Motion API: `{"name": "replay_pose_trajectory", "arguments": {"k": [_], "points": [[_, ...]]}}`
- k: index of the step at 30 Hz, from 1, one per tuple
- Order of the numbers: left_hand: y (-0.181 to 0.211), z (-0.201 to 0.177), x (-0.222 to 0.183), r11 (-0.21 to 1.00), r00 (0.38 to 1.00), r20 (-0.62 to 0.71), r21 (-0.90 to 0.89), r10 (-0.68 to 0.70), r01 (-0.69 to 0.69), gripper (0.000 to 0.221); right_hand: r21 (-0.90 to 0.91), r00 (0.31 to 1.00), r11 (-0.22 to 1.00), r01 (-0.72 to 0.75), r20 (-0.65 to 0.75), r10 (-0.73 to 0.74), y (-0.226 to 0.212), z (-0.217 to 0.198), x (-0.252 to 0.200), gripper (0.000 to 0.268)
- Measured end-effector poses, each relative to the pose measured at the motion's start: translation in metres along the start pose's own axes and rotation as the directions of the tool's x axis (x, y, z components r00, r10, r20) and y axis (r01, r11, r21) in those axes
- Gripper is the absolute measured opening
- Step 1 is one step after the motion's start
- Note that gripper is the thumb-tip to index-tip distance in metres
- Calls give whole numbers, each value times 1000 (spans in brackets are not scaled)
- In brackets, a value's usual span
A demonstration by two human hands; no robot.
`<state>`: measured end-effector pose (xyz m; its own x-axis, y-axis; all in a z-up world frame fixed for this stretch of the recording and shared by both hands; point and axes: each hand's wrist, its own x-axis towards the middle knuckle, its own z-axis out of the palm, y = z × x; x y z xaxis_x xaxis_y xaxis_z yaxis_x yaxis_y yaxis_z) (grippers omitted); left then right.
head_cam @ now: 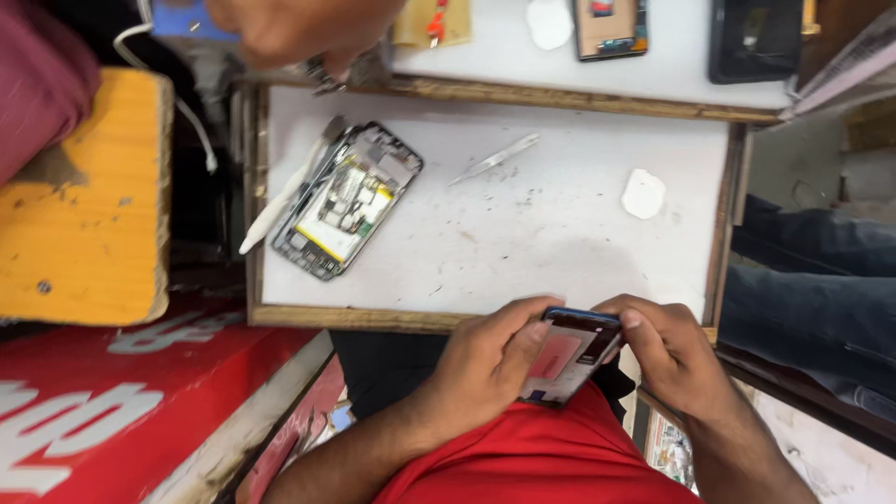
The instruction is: The person is repairing a blue smartphone by removing the back cover, detaching internal components, and reassembling the device. They handle the phone, a plastic pry tool, and internal parts like the battery and circuit board.
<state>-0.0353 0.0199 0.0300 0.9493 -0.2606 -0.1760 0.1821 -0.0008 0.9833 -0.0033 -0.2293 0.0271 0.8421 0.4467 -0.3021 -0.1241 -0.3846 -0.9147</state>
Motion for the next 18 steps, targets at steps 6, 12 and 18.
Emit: {"name": "replay_pose_trajectory", "arguments": {"k": [6,12,18], "points": [[-10,0,0,990,995,46,107,88,-93,20,54,996,999,5,91,-10,12,4,9,37],[-17,10,-13,989,985,105,29,138,-142,27,207,985,975,84,128,-112,26,16,-9,31],[-24,14,-19,997,973,226,-72,38,-22,29,235,990,971,50,116,-79,41,18,-36,37]]}}
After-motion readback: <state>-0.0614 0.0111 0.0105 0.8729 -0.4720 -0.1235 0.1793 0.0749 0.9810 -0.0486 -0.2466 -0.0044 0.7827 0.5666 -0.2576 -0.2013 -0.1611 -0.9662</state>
